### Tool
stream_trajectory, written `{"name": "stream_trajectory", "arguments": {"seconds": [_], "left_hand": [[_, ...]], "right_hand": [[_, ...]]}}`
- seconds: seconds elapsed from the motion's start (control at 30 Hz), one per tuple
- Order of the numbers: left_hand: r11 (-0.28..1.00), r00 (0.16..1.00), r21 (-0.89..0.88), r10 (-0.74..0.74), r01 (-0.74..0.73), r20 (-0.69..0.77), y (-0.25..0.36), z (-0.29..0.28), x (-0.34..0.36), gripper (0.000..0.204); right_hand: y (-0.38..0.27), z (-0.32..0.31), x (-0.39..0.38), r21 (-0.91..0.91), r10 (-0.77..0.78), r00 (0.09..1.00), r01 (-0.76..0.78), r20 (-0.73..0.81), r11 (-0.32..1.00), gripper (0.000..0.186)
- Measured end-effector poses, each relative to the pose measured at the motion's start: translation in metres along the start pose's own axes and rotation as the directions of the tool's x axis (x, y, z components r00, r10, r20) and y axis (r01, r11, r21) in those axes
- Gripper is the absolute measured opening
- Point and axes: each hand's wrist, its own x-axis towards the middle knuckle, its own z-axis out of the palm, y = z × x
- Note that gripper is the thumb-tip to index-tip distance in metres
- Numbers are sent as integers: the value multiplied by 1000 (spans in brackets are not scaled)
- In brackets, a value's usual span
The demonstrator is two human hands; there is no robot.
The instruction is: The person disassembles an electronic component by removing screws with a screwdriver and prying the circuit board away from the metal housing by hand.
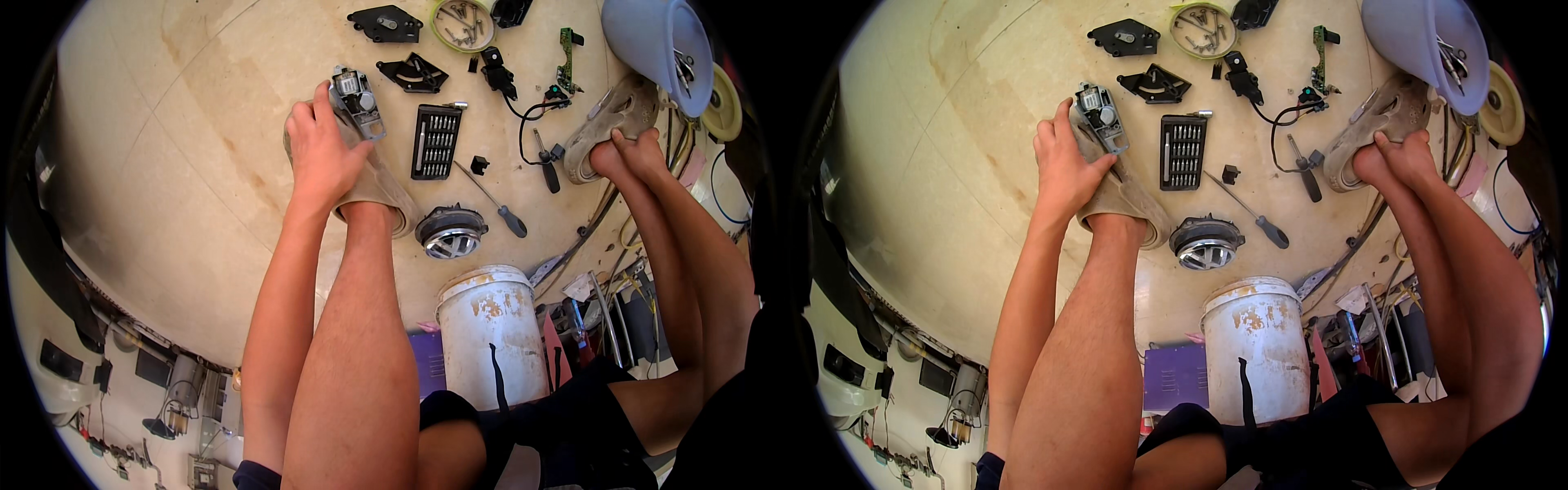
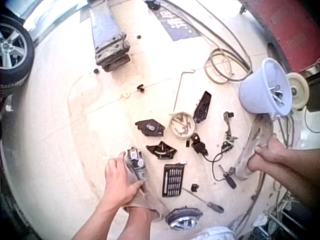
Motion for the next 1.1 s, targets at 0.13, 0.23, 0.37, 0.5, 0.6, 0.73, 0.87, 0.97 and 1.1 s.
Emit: {"name": "stream_trajectory", "arguments": {"seconds": [0.13, 0.23, 0.37, 0.5, 0.6, 0.73, 0.87, 0.97, 1.1], "left_hand": [[1000, 1000, 4, 0, 0, -5, 0, 1, 0, 94], [1000, 1000, 8, -3, 3, -2, 1, 1, 0, 93], [999, 999, -1, -35, 35, 23, 3, -1, 1, 95], [999, 999, 9, -45, 45, 28, 3, 0, 1, 96], [999, 998, 11, -52, 51, 35, 4, -1, 1, 95], [998, 998, 24, -54, 53, 35, 4, 0, 1, 95], [999, 1000, 46, -29, 28, 4, 4, 2, 0, 93], [998, 1000, 65, -19, 19, -11, 4, 2, 0, 92], [998, 1000, 65, -9, 11, -28, 3, 3, -2, 91]], "right_hand": [[-1, -1, -1, -2, 1, 1000, -1, -3, 1000, 60], [-1, -1, -1, -2, 1, 1000, -1, -2, 1000, 59], [0, -1, -1, -5, -5, 1000, 5, 5, 1000, 59], [-1, -1, -2, -8, -8, 1000, 8, 8, 1000, 58], [-1, -1, -2, -8, -11, 1000, 11, 13, 1000, 57], [-1, -1, -2, -13, -11, 1000, 12, 18, 1000, 56], [1, 0, -1, -16, -12, 1000, 13, 23, 1000, 56], [2, 0, 0, -23, -13, 999, 14, 29, 1000, 55], [4, -2, 3, -38, -21, 999, 23, 45, 999, 54]]}}
